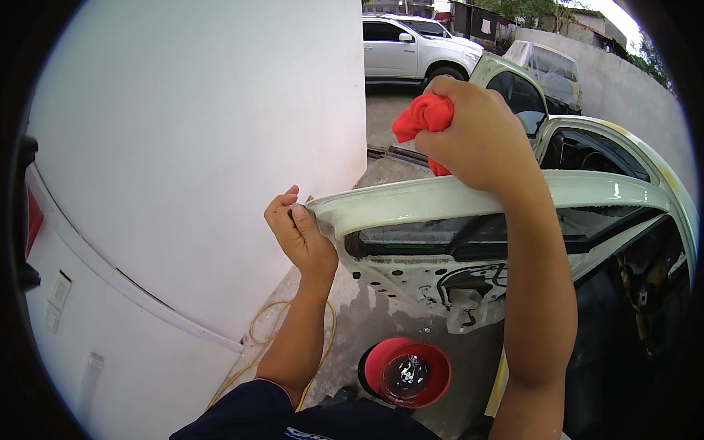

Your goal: The person sands the upper edge and side of a white car door using a small sanding block, then wipes the sanded area with a red cloth. The person repeats the sanding and wiping cycle on the same door edge.

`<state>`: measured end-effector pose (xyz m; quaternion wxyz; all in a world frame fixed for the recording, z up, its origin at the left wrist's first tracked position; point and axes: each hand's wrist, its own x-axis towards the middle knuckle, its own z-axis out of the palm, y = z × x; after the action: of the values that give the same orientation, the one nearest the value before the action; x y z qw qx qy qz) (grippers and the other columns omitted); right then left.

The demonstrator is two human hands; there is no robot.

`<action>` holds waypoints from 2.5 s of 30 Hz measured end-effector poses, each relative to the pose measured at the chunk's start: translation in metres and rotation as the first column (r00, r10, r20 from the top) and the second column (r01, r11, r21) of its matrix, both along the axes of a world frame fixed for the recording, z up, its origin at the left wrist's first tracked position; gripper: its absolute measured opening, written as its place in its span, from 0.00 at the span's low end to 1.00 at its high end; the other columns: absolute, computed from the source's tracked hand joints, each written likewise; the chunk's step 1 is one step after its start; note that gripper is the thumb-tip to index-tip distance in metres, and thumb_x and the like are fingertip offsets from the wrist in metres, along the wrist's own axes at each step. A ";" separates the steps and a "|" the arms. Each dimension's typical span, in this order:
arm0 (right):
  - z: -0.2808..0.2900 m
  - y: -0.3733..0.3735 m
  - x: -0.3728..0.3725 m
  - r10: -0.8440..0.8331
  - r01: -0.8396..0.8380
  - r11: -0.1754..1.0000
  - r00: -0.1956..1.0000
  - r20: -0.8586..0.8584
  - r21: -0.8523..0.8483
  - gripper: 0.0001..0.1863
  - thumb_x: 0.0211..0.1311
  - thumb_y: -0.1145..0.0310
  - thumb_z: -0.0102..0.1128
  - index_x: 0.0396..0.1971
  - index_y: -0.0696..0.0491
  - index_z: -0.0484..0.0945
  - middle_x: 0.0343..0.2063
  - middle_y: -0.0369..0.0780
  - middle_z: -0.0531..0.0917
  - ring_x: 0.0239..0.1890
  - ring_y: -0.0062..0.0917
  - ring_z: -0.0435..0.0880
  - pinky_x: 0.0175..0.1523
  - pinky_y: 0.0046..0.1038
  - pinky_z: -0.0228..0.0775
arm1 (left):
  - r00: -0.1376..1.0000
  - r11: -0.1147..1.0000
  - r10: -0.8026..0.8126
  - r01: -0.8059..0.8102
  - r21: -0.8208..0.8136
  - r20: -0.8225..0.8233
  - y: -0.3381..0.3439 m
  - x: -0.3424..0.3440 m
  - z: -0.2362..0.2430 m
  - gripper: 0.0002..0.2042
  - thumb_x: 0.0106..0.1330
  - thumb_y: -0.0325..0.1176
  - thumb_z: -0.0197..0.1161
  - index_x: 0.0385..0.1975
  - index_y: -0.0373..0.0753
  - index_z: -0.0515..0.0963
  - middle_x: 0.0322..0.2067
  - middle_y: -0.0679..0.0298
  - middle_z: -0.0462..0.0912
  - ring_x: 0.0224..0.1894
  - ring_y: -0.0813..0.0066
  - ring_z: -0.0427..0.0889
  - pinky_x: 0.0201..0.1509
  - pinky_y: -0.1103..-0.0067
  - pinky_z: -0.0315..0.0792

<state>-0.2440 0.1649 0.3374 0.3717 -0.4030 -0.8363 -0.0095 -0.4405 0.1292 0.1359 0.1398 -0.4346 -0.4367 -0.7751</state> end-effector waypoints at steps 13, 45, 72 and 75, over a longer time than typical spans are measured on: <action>0.000 0.000 0.001 0.004 -0.004 1.000 1.000 0.009 -0.002 0.19 0.46 0.65 0.70 0.40 0.54 0.81 0.31 0.47 0.85 0.36 0.43 0.85 0.45 0.39 0.77 | 0.991 0.992 0.128 -0.127 0.007 -0.041 -0.001 0.001 0.000 0.11 0.81 0.30 0.44 0.41 0.30 0.70 0.56 0.54 0.66 0.55 0.68 0.70 0.55 0.74 0.68; 0.002 -0.003 -0.002 0.038 -0.038 0.999 0.998 -0.056 -0.003 0.20 0.46 0.68 0.70 0.43 0.57 0.81 0.32 0.46 0.85 0.33 0.37 0.83 0.46 0.35 0.76 | 0.986 0.989 -0.092 0.107 -0.106 0.138 -0.046 -0.013 0.001 0.12 0.80 0.35 0.55 0.40 0.33 0.79 0.31 0.66 0.76 0.31 0.80 0.70 0.37 0.82 0.67; -0.003 0.005 0.006 0.152 -0.148 0.986 0.987 -0.047 0.071 0.21 0.46 0.64 0.70 0.42 0.56 0.81 0.33 0.47 0.85 0.35 0.41 0.84 0.46 0.38 0.76 | 0.913 0.999 -0.020 0.001 0.046 0.406 -0.009 0.028 0.010 0.16 0.81 0.41 0.54 0.39 0.32 0.80 0.36 0.66 0.78 0.35 0.82 0.73 0.41 0.81 0.69; -0.003 0.005 0.006 0.148 -0.147 0.988 0.989 -0.020 0.045 0.21 0.47 0.67 0.68 0.43 0.57 0.81 0.34 0.46 0.84 0.36 0.38 0.83 0.47 0.36 0.75 | 0.892 0.995 -0.090 0.061 0.078 0.443 -0.008 0.033 0.012 0.15 0.82 0.40 0.54 0.35 0.35 0.78 0.29 0.74 0.74 0.31 0.88 0.65 0.36 0.85 0.64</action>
<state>-0.2376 0.1700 0.3342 0.3900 -0.3320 -0.8589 0.0044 -0.4075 0.1211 0.1477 0.0194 -0.2574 -0.4156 -0.8722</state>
